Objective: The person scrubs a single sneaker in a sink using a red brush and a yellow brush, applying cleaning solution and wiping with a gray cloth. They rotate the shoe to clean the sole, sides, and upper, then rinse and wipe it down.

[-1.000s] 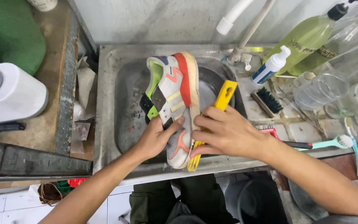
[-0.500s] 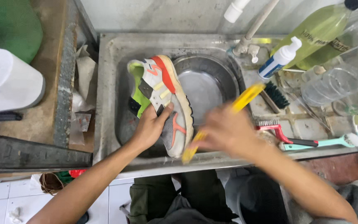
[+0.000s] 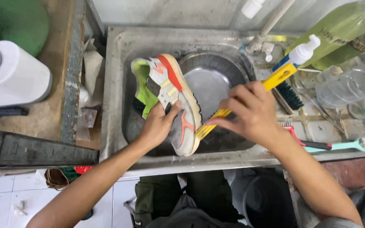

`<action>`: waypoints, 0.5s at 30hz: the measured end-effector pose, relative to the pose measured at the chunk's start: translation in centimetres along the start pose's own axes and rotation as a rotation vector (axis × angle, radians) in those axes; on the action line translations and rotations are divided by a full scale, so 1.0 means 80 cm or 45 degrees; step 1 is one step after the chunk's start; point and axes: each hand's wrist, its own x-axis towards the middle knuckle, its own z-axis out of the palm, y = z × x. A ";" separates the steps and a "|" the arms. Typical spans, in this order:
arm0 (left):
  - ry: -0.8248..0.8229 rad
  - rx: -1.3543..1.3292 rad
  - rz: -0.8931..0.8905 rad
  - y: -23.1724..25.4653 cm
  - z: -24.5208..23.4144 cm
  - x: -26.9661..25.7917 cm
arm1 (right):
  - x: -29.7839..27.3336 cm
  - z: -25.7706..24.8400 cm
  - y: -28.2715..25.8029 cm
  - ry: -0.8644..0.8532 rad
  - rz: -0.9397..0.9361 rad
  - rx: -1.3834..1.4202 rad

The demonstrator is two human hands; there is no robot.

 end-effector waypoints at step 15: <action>-0.163 -0.205 0.374 0.021 -0.007 -0.015 | 0.003 0.000 0.045 0.004 0.044 0.310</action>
